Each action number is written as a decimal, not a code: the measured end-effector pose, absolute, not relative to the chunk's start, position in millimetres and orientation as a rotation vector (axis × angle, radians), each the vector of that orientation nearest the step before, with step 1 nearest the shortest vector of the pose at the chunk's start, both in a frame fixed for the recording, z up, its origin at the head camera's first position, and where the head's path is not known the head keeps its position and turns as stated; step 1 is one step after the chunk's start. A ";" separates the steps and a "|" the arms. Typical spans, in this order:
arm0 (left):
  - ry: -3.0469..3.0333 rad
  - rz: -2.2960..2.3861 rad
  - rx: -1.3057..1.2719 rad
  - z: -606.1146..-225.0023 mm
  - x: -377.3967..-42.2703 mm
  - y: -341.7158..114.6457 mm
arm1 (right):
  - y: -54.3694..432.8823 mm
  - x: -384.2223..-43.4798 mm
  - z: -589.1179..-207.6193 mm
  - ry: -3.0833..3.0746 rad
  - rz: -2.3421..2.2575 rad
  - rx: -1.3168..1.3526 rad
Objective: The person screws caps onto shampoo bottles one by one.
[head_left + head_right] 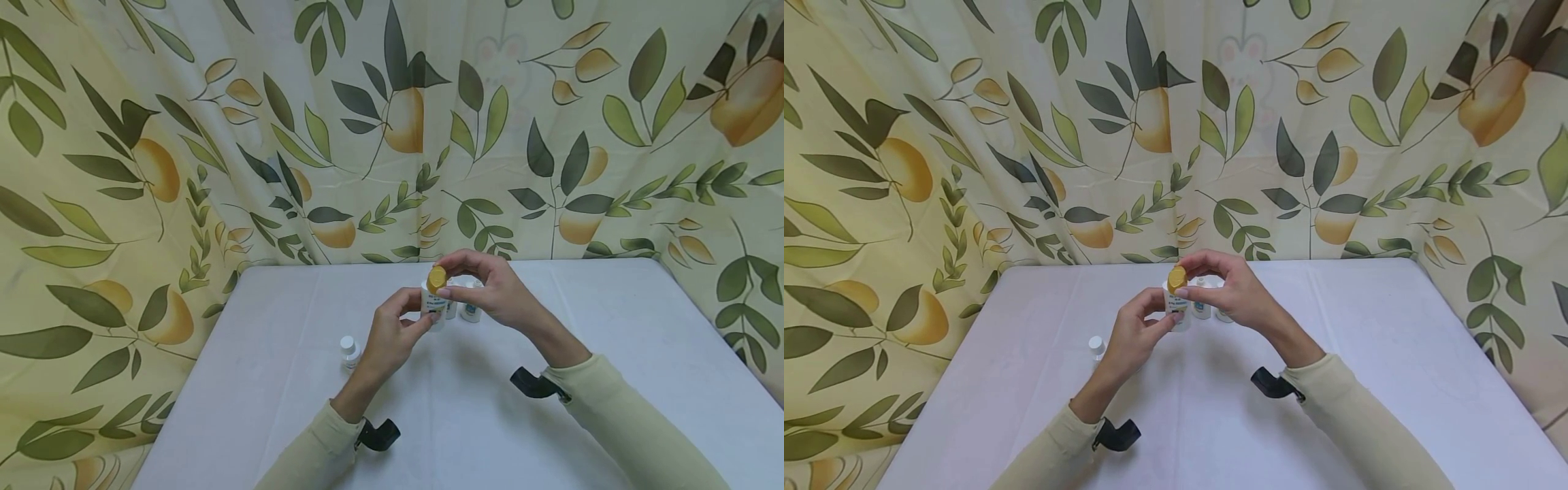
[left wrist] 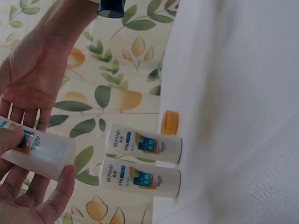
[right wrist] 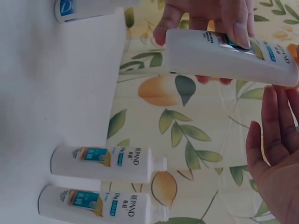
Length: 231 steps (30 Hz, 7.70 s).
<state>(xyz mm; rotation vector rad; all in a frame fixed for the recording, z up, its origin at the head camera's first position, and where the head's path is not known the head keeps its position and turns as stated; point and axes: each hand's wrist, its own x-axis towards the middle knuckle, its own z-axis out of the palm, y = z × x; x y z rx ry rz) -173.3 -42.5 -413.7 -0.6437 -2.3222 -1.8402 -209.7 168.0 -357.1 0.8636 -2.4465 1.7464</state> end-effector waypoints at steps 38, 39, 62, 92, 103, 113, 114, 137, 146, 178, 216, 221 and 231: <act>-2.334 -1.867 -0.519 -414.0 -176.1 -40.6 | 163.6 -211.9 -360.9 -2.479 1.652 0.810; -2.332 -1.872 -0.522 -413.9 -176.1 -40.8 | 163.6 -211.7 -360.9 -2.476 1.644 0.808; -2.300 -1.907 -0.582 -414.2 -176.1 -44.3 | 169.7 -208.6 -361.3 -2.409 1.668 0.832; -2.283 -1.889 -0.581 -413.9 -175.0 -43.6 | 165.5 -207.2 -360.0 -2.399 1.698 0.783; -2.272 -1.872 -0.578 -416.1 -175.4 -43.4 | 163.9 -207.7 -360.6 -2.406 1.697 0.760; -2.266 -1.853 -0.574 -415.8 -175.0 -42.0 | 163.5 -207.8 -360.8 -2.399 1.696 0.755; -2.266 -1.854 -0.574 -415.5 -174.7 -41.9 | 163.4 -207.6 -360.6 -2.402 1.694 0.751; -2.257 -1.853 -0.564 -416.1 -174.3 -39.4 | 159.4 -205.9 -360.0 -2.371 1.701 0.738; -2.248 -1.862 -0.554 -416.8 -174.1 -39.1 | 156.3 -204.9 -359.5 -2.354 1.692 0.729; -2.261 -1.788 -0.563 -415.9 -171.9 -37.1 | 152.4 -204.0 -359.2 -2.353 1.722 0.706; -2.377 -1.891 -0.674 -402.5 -179.5 -51.4 | 155.8 -201.1 -350.8 -2.394 1.787 0.820; -2.451 -1.936 -0.683 -399.3 -183.5 -55.3 | 153.7 -201.0 -352.4 -2.395 1.817 0.822; -2.512 -1.930 -0.653 -391.2 -191.2 -65.6 | 151.4 -201.1 -359.7 -2.441 1.777 0.822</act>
